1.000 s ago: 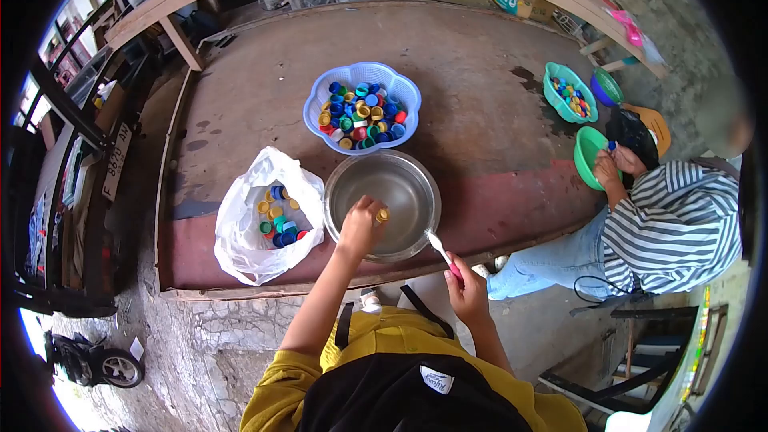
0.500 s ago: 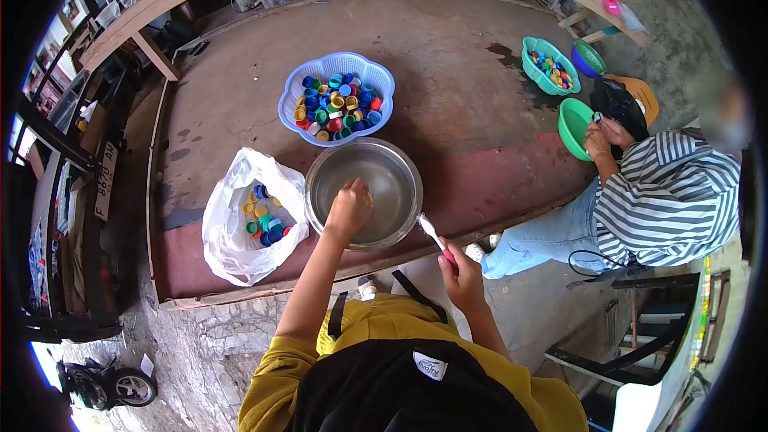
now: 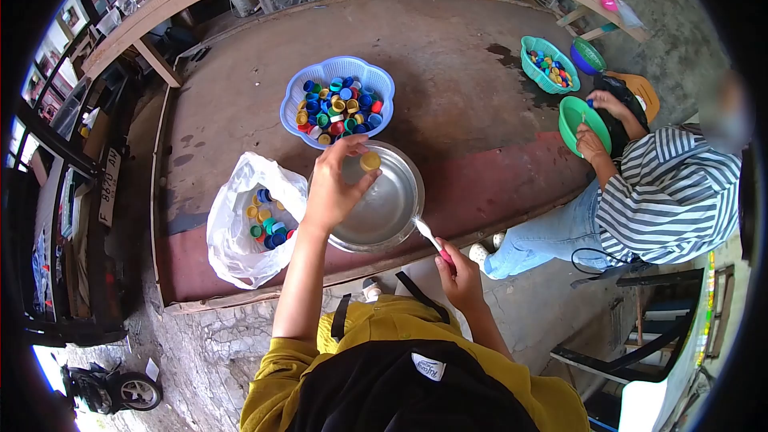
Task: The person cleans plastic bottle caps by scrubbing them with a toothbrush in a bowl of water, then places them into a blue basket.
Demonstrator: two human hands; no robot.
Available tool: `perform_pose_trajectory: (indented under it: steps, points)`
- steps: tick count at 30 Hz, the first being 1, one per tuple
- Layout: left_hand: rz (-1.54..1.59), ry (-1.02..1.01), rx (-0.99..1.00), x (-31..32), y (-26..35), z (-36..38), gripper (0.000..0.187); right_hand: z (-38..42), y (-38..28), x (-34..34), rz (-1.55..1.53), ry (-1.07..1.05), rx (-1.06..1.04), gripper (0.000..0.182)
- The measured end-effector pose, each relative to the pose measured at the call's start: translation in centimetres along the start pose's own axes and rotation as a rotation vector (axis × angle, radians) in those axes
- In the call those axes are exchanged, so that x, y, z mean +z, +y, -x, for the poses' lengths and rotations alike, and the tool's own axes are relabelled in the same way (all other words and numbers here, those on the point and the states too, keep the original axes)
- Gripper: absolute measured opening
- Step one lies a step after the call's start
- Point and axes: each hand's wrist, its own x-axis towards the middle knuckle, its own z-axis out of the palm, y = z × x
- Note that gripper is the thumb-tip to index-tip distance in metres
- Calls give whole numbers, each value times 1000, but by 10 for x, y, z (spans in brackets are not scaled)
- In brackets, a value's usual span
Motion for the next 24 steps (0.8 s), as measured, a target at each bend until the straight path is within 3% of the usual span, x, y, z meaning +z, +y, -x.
perform_pose_trajectory:
  steps: [3, 4, 7, 12, 15, 18, 24]
  points:
    - [-190, -67, -92, 30, -42, 26, 65, 0, 2, -1, -18, -6, 14, 30]
    - [-540, -233, -104, 42, -62, 43, 74, 1, 2, -1, -25, -14, 28, 30]
    - [-453, -243, -181, 42, -60, 50, 79, 0, 1, -1, -9, 10, -12, 30]
    - [-50, -2, -41, 17, -22, 34, 81, -2, -1, -3, -31, 21, -15, 30]
    - [-19, -161, -160, 23, -47, 53, 83, -4, -4, -1, -76, 20, 85, 32]
    - [109, -68, -283, 30, -44, 69, 86, -11, -1, 6, -51, 36, 2, 33]
    - [261, 6, -321, 37, -32, 83, 87, -23, -8, 21, -36, -87, -182, 40]
